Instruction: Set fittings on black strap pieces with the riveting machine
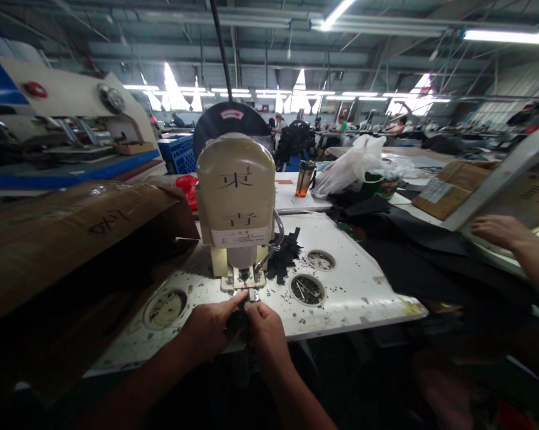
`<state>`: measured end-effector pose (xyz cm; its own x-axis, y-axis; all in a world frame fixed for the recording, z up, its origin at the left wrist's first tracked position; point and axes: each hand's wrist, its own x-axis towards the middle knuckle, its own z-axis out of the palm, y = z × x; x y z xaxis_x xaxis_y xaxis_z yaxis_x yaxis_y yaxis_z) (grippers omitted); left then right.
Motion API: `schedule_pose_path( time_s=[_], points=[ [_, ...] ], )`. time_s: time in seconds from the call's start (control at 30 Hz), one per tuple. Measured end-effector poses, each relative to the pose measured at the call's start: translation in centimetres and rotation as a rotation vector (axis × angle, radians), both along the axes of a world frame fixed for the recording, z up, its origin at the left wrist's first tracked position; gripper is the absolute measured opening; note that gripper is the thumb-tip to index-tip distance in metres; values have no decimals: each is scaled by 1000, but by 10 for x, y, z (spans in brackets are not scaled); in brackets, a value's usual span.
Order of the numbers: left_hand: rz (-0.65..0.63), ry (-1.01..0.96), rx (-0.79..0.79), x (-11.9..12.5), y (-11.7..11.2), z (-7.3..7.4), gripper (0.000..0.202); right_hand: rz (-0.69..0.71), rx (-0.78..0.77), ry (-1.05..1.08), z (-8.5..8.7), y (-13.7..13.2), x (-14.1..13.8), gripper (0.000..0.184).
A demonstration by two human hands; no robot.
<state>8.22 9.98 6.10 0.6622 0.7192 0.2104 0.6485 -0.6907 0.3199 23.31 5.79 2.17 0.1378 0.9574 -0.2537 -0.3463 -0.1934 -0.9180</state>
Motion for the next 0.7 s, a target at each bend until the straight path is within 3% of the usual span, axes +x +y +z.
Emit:
schedule_pose_path(
  time_s=[0.47, 0.7],
  points=[
    [29, 61, -35, -2, 6, 2, 65, 45, -35, -71, -2, -8, 2, 40],
    [-56, -145, 60, -9, -4, -3, 50, 19, -37, -60, -4, -6, 1, 40]
  ],
)
